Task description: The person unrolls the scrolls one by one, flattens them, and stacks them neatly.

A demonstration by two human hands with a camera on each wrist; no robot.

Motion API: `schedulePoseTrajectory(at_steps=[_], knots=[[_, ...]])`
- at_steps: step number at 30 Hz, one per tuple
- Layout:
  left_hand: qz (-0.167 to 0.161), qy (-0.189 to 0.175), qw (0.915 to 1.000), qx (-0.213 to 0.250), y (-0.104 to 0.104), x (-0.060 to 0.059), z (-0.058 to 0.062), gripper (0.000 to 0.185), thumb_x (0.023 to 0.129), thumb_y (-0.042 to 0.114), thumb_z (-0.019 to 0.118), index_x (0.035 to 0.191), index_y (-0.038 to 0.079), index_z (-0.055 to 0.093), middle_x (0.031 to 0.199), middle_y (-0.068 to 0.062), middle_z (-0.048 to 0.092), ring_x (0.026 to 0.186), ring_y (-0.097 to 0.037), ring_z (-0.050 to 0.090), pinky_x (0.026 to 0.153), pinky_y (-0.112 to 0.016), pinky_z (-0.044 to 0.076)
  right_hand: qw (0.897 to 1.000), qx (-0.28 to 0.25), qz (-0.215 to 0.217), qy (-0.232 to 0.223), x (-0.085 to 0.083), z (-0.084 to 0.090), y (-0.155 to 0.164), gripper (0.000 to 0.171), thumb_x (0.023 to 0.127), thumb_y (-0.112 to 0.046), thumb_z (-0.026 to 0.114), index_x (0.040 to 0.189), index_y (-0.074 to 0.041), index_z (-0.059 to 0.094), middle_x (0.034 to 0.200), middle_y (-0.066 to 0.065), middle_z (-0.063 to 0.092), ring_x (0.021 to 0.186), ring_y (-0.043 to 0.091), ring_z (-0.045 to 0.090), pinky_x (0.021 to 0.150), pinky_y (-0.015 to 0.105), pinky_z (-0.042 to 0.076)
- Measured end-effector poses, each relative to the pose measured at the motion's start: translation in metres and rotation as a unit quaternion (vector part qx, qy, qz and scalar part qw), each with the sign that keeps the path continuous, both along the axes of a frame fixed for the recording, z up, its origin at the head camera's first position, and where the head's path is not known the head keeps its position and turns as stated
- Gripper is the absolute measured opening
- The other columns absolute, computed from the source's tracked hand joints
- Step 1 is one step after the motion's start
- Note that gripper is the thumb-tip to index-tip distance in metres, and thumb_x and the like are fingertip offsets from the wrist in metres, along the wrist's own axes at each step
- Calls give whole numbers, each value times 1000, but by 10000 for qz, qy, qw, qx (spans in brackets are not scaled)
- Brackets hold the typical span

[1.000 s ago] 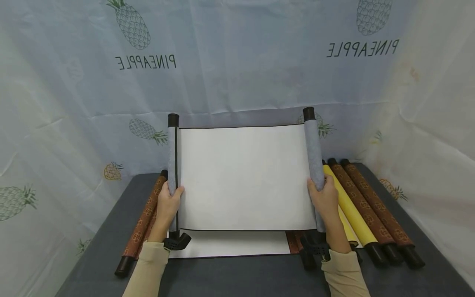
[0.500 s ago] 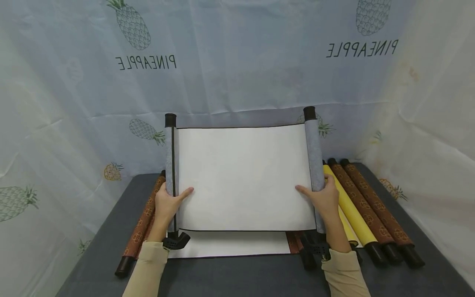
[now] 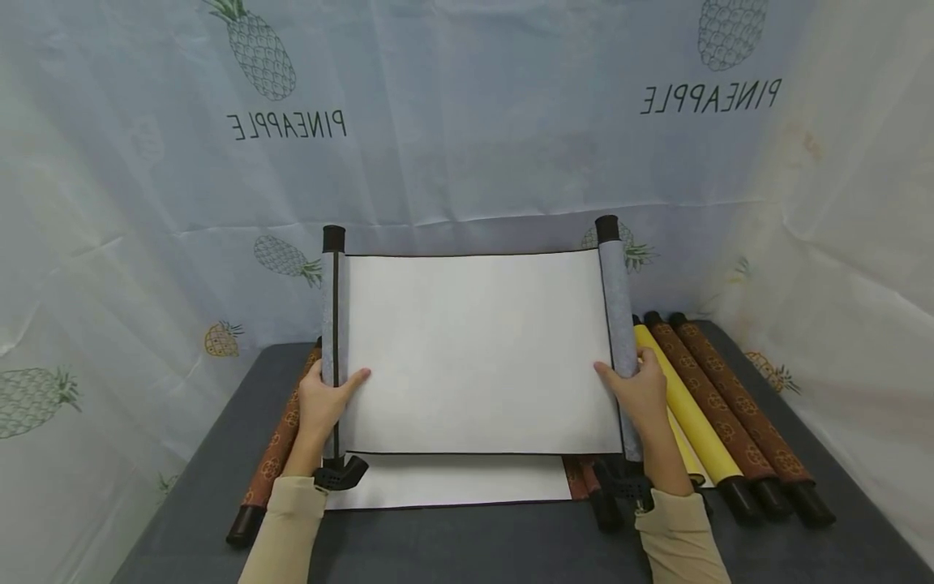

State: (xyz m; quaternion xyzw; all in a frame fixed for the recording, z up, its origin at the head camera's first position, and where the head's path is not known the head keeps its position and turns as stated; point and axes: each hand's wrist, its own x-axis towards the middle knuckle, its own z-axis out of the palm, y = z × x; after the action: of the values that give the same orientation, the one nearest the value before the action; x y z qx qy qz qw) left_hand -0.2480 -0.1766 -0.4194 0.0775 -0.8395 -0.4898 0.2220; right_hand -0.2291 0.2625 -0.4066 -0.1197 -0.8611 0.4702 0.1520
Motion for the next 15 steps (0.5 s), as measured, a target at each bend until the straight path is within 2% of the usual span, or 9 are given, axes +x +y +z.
schedulePoseTrajectory(at_steps=[3, 6, 9, 15], knots=[[-57, 80, 10000, 18, -2, -1, 0, 62, 82, 24, 76, 128, -8, 50, 117, -29, 61, 103, -41, 60, 87, -53, 49, 9999, 70, 23, 145, 1, 0, 1, 61, 89, -26, 65, 129, 11, 39, 114, 27, 52, 76, 8, 46, 58, 21, 40], [-140, 117, 9998, 119, -4, -1, -1, 64, 84, 21, 74, 133, -6, 44, 123, -28, 58, 108, -40, 58, 89, -53, 48, 9995, 105, 50, 279, 3, 0, 2, 56, 90, -24, 65, 127, 11, 42, 115, 31, 55, 71, -2, 44, 57, 20, 41], [-254, 198, 9993, 182, -5, -1, -1, 64, 85, 18, 73, 136, -4, 40, 127, -27, 55, 112, -40, 56, 90, -53, 46, 9995, 122, 8, 306, 4, 1, 3, 55, 90, -22, 64, 128, 11, 44, 118, 32, 56, 71, -8, 41, 59, 17, 40], [-314, 466, 9984, 95, -7, -2, -2, 56, 87, 14, 70, 133, -4, 44, 121, -27, 59, 106, -39, 59, 86, -50, 47, 9992, 117, -114, 370, 4, 3, 4, 52, 90, -21, 63, 129, 10, 49, 118, 31, 58, 72, -15, 39, 62, 12, 37]])
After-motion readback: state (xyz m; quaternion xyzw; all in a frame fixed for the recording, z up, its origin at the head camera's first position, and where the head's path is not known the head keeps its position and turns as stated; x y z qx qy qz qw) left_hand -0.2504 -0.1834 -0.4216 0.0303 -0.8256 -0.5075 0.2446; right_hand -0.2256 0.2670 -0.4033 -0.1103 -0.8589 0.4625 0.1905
